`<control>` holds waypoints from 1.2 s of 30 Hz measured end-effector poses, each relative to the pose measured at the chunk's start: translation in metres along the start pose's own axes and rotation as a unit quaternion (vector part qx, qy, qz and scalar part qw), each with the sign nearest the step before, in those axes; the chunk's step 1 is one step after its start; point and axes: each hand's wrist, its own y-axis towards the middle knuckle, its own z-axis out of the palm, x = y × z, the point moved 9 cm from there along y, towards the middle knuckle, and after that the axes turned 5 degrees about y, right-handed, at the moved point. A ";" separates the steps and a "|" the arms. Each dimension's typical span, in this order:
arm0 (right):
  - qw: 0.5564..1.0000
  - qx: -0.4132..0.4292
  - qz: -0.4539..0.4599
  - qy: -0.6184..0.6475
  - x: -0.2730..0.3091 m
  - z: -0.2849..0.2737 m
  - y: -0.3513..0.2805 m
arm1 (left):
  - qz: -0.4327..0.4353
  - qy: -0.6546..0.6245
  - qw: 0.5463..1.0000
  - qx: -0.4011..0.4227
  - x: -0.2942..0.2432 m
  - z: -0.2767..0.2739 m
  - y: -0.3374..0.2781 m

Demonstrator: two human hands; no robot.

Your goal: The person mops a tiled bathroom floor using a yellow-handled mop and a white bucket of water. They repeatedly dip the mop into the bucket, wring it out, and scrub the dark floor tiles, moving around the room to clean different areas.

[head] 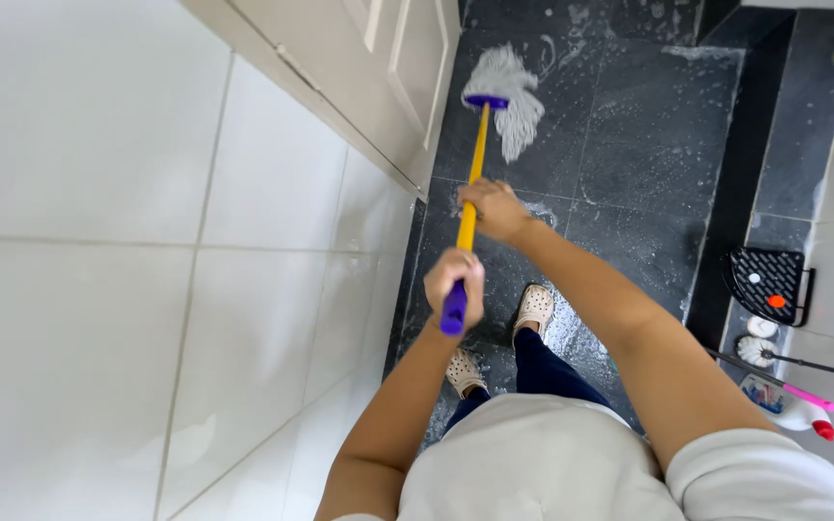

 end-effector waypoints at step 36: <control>0.846 -0.346 0.100 0.393 -0.263 -0.181 0.250 | 0.011 -0.024 0.995 0.093 0.176 0.193 0.382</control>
